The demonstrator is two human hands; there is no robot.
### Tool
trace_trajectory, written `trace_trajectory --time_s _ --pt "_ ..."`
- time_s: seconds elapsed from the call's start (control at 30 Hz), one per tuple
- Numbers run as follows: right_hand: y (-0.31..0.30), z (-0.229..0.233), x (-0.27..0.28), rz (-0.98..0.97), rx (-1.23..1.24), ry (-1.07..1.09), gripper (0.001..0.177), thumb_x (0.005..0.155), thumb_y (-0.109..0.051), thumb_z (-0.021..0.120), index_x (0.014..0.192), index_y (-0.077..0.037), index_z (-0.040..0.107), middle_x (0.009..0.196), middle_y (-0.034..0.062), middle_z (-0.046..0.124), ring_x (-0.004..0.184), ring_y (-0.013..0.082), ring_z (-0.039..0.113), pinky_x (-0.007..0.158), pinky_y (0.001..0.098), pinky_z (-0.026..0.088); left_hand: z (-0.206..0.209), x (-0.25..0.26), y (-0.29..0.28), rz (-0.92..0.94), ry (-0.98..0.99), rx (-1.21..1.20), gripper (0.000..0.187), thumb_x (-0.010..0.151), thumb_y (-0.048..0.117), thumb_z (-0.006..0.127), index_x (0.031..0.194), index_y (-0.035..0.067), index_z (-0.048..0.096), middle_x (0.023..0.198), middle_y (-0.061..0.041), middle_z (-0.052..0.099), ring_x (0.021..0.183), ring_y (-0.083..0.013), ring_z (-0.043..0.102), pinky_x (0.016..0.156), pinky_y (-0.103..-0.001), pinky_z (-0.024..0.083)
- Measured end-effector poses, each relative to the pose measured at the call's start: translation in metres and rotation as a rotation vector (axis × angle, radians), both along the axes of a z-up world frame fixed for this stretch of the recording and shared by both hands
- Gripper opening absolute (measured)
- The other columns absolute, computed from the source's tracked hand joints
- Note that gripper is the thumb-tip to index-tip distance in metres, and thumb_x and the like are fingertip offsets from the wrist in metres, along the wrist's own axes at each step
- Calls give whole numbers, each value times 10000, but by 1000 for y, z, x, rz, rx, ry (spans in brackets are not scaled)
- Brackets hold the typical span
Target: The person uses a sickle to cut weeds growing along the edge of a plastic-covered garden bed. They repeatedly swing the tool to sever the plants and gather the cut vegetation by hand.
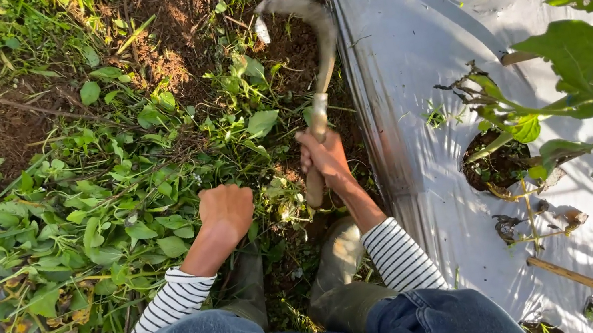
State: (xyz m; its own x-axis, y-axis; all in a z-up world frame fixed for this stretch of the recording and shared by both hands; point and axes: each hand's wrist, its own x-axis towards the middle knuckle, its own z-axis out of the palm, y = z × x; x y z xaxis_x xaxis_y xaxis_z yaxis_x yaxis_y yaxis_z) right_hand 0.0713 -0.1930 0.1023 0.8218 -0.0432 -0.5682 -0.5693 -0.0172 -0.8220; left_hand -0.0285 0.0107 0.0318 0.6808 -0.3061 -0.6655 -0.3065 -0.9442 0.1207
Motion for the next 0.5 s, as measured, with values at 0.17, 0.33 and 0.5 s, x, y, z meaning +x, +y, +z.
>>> trace_trajectory --time_s 0.17,0.33,0.5 --pt "9 0 -74 239 -3 90 245 930 -152 623 727 -17 597 434 126 518 338 219 541 394 377 490 -22 -6 23 68 -4 -30 379 1154 327 652 841 167 795 715 -56 761 738 -275 813 836 -583 715" --pt "4 -1 -34 69 -81 63 170 897 -88 643 744 -27 599 447 97 506 329 191 514 349 346 455 -48 -11 15 73 2 -32 402 1146 319 654 794 165 775 696 -65 755 719 -284 811 762 -569 712" --pt "11 -1 -24 -6 26 270 169 862 -174 662 766 -96 548 521 4 489 392 108 473 357 318 472 -31 -10 10 21 -22 -29 384 1157 292 655 813 170 774 694 -39 753 710 -271 801 758 -560 706"
